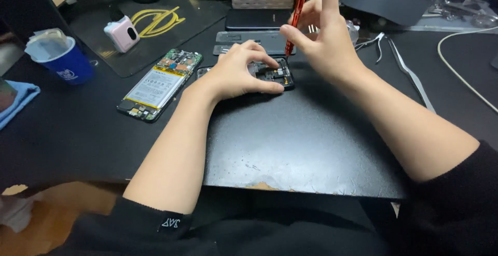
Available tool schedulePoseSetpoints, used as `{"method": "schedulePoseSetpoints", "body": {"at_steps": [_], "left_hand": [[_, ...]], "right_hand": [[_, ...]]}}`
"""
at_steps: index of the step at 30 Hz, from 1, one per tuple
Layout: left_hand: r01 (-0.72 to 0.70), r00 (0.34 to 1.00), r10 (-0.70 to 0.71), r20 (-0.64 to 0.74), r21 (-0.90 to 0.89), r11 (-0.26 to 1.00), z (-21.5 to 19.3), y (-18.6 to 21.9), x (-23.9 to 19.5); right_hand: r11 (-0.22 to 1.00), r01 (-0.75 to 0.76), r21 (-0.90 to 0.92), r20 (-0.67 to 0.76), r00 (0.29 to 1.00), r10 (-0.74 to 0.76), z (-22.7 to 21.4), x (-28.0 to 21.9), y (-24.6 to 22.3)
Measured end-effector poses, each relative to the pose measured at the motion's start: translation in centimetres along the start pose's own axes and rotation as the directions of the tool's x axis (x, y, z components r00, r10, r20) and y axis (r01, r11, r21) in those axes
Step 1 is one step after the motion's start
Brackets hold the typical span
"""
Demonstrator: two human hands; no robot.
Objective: Removing internal components and screws from a smartphone using a precision screwdriver.
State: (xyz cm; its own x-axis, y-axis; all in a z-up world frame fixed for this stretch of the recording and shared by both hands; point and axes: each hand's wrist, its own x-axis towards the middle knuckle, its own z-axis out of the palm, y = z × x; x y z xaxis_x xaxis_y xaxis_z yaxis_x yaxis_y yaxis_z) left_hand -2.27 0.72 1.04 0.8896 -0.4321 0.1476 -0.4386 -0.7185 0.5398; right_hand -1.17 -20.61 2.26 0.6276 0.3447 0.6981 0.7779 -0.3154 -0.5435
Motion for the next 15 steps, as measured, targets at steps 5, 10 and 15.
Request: {"method": "schedulePoseSetpoints", "body": {"at_steps": [5, 10, 15], "left_hand": [[0.015, 1.000, -0.014, 0.013, -0.013, 1.000, -0.1, 0.2, -0.2], [0.021, 1.000, -0.021, 0.014, 0.007, 1.000, -0.2, 0.3, -0.1], [0.000, 1.000, 0.000, 0.015, 0.014, 1.000, 0.0, -0.1, 0.1]], "right_hand": [[0.998, -0.037, 0.046, -0.053, 0.998, 0.039, -0.1, 0.2, 1.6], [0.990, 0.061, 0.130, 0.045, 0.997, -0.067, -0.2, 0.4, 0.2], [0.981, -0.009, 0.191, 0.113, 0.994, -0.013, 0.3, 0.1, -1.2]]}}
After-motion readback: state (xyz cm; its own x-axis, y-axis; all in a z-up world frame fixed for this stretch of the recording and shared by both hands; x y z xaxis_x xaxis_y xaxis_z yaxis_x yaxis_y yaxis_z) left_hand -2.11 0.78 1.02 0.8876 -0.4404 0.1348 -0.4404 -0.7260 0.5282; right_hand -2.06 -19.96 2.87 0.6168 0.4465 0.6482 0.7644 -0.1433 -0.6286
